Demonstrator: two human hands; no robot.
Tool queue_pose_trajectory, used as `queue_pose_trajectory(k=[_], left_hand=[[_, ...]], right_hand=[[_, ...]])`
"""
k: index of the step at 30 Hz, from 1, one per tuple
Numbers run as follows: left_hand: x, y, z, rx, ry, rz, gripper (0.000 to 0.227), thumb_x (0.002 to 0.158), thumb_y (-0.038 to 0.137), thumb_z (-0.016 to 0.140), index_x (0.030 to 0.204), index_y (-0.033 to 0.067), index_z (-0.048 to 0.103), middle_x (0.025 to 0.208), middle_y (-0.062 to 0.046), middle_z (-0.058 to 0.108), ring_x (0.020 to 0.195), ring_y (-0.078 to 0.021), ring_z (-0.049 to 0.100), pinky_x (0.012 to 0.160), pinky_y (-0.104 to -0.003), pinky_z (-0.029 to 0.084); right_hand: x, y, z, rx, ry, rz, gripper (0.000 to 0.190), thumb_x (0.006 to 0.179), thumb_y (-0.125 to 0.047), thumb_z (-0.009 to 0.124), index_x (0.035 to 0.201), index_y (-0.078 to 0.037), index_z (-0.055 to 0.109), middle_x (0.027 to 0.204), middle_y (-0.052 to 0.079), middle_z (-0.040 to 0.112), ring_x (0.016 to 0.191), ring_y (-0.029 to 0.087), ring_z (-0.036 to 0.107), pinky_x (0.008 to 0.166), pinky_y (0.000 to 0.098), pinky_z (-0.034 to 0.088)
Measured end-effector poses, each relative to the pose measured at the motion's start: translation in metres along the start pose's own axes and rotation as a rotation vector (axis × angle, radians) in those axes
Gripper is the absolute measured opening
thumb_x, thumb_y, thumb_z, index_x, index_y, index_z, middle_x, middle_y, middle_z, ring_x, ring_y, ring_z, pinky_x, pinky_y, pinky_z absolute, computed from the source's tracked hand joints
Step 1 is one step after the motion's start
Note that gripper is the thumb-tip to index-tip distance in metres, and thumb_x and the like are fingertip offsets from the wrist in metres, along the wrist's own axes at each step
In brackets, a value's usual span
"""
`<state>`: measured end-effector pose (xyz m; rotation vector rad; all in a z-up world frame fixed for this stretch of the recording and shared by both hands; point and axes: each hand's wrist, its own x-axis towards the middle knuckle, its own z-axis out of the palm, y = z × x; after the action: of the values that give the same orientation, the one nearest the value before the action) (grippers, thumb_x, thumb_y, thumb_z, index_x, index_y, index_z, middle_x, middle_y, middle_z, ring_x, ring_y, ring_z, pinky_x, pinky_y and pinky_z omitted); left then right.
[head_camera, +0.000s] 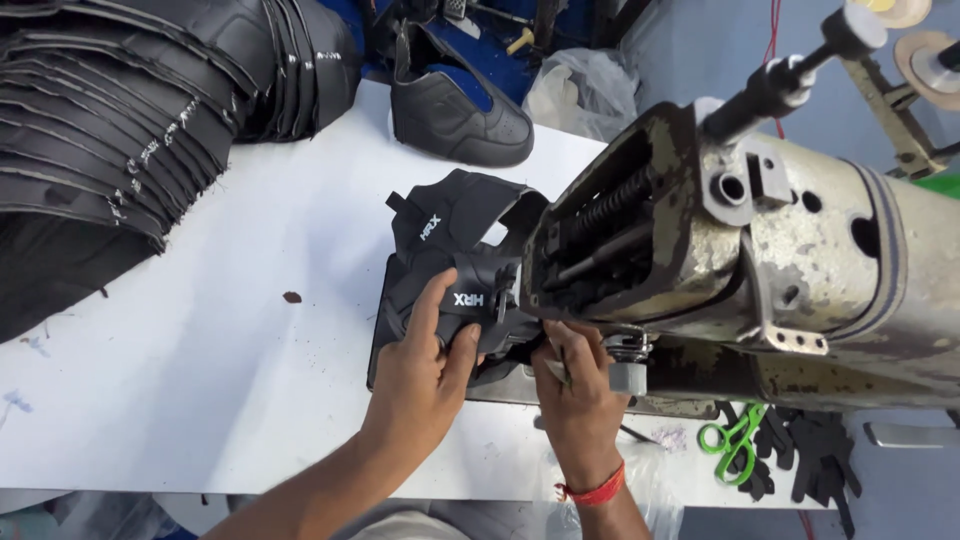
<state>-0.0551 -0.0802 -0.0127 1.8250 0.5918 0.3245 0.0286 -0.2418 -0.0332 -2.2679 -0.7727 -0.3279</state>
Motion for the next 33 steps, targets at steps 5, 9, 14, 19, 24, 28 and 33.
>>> queue_pose_trajectory(k=[5,9,14,19,24,28,33], left_hand=[[0.001,-0.004,-0.020,-0.007,-0.053,-0.028,0.061,0.095,0.025,0.067,0.148,0.0084,0.044,0.048,-0.004,0.062,0.039,-0.0128,0.064,0.038,-0.029,0.047],[0.023,-0.020,-0.039,0.192,0.173,0.084,0.025,0.105,0.033,0.064,0.120,0.0141,0.074,0.063,-0.001,0.070,0.051,-0.0097,0.066,0.046,-0.027,0.047],[0.034,-0.062,-0.037,-0.059,0.058,0.208,0.036,0.101,0.033,0.069,0.116,0.0007,0.065,0.094,-0.012,0.068,0.081,-0.0119,0.061,0.069,-0.028,0.050],[-0.012,-0.080,-0.038,-0.309,-0.223,-0.333,0.039,0.094,0.039,0.070,0.103,0.0010,0.068,0.082,-0.010,0.064,0.070,-0.0183,0.059,0.062,-0.034,0.049],[-0.006,-0.163,-0.030,0.050,0.436,0.117,0.079,0.083,0.042,0.085,0.133,-0.0080,0.050,0.112,-0.013,0.059,0.096,-0.0202,0.058,0.065,-0.032,0.052],[0.005,-0.094,-0.054,-0.189,0.203,0.140,0.059,0.084,0.040,0.081,0.122,0.0007,0.061,0.114,-0.009,0.066,0.105,-0.0183,0.064,0.085,-0.036,0.050],[0.009,-0.071,-0.077,0.109,0.359,0.193,0.044,0.080,0.030,0.090,0.098,-0.0012,0.065,0.095,-0.015,0.065,0.093,-0.0256,0.060,0.076,-0.038,0.050]], right_hand=[[-0.001,0.008,0.001,0.036,0.025,-0.036,0.030,0.086,0.002,0.073,0.115,-0.006,0.069,0.111,0.007,0.072,0.098,0.023,0.073,0.082,0.0302,0.057],[0.010,0.001,-0.003,0.092,0.027,-0.058,0.029,0.087,0.003,0.070,0.116,-0.004,0.068,0.109,0.008,0.073,0.096,0.024,0.075,0.081,0.0294,0.057],[0.017,0.019,-0.001,0.025,-0.056,0.012,0.022,0.089,-0.001,0.071,0.111,-0.003,0.071,0.098,0.011,0.074,0.085,0.026,0.074,0.071,0.0311,0.054],[0.005,0.017,-0.026,0.041,-0.028,0.035,0.019,0.097,-0.012,0.070,0.112,0.000,0.072,0.093,0.013,0.074,0.082,0.024,0.071,0.070,0.0328,0.053],[-0.012,-0.005,-0.063,0.126,-0.135,0.272,0.037,0.110,-0.023,0.043,0.115,-0.001,0.071,0.080,0.010,0.072,0.061,0.016,0.059,0.053,0.0325,0.045],[0.001,-0.054,-0.068,-0.118,-0.271,0.116,0.038,0.091,-0.031,0.065,0.115,-0.002,0.066,0.076,0.007,0.074,0.055,0.014,0.066,0.048,0.0310,0.051],[0.024,-0.113,-0.051,-0.272,-0.267,-0.254,0.043,0.083,-0.043,0.077,0.099,-0.004,0.065,0.066,0.007,0.070,0.052,0.017,0.067,0.042,0.0312,0.049]])
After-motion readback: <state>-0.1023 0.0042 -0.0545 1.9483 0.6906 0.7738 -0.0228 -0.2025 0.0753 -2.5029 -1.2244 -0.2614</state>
